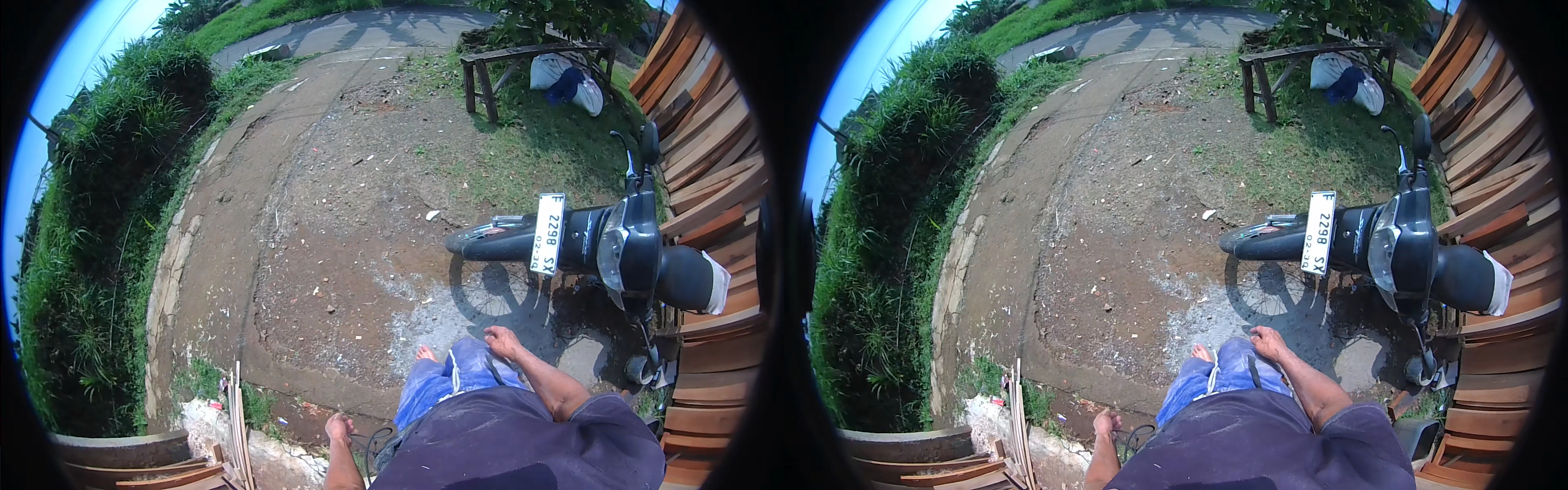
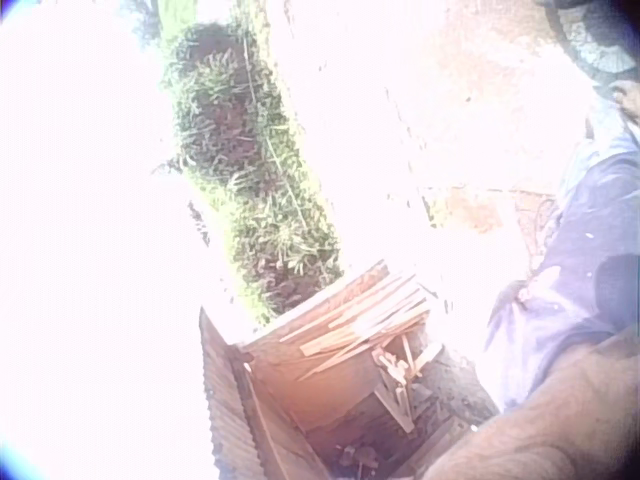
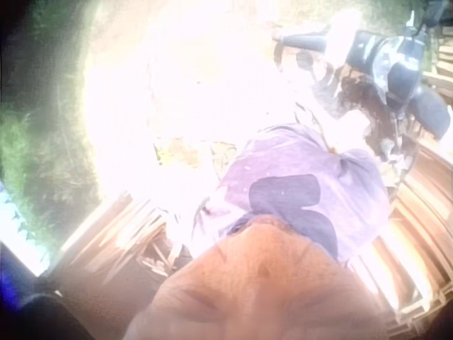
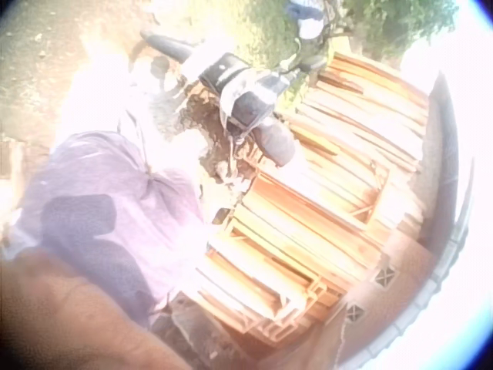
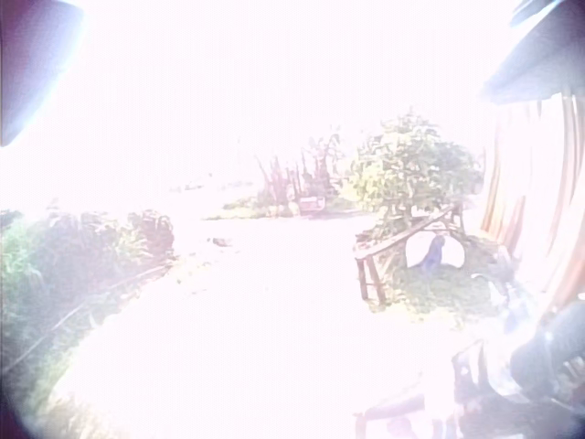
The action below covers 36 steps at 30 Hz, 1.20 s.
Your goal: The person uses a hand saw to cut a piece of wood clamped to a workbench. After cutting, they use a pencil to mark the wood and then use a wooden mallet to tap a small wooden piece into place.
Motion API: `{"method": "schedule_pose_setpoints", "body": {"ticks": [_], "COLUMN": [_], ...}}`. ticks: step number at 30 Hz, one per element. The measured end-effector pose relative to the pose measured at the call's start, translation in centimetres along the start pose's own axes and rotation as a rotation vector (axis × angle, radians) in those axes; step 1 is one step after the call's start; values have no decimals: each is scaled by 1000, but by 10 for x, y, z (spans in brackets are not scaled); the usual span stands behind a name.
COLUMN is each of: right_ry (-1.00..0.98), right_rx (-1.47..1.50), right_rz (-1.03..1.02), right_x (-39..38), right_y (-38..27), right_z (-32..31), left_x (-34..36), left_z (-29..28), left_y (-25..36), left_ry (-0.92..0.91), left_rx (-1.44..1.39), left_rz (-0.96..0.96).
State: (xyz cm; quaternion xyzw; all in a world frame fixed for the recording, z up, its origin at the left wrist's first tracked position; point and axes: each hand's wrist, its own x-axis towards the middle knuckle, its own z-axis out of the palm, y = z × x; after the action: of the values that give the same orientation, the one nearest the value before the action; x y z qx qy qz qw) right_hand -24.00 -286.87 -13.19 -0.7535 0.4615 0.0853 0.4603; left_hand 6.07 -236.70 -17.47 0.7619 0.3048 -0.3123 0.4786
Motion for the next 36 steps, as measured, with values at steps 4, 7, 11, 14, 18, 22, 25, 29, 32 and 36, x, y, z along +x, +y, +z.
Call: {"method": "schedule_pose_setpoints", "body": {"ticks": [4, 7, 11, 14, 18, 22, 25, 29, 32, 36], "right_ry": [-7, 58, 144, 285, 339, 541, 642, 799, 943, 360], "right_rx": [414, 268, 213, 413, 770, 1095, 1207, 1146, 962, 232], "right_rz": [404, 311, 255, 339, 444, 379, 384, 590, -12, 464], "right_x": [54, 116, 232, 326, 395, 448, 489, 533, 522, 566], "right_y": [-26, -22, -16, -35, -78, -84, -80, -18, 33, -9], "right_z": [-21, -22, -12, -41, -111, -178, -206, -169, -130, -185], "left_x": [43, 70, 110, 144, 137, 126, 125, 120, 104, 76], "left_z": [83, 174, 275, 364, 507, 646, 746, 884, 992, 1113], "left_y": [205, 321, 394, 428, 492, 577, 640, 691, 722, 809], "left_ry": [-55, -182, -385, -471, -518, -605, -655, -761, -867, -861], "left_rx": [59, 52, 174, 274, 537, 678, 739, 858, 916, 983], "left_rz": [230, 428, 491, 350, 190, 239, 305, 354, 359, 509]}}
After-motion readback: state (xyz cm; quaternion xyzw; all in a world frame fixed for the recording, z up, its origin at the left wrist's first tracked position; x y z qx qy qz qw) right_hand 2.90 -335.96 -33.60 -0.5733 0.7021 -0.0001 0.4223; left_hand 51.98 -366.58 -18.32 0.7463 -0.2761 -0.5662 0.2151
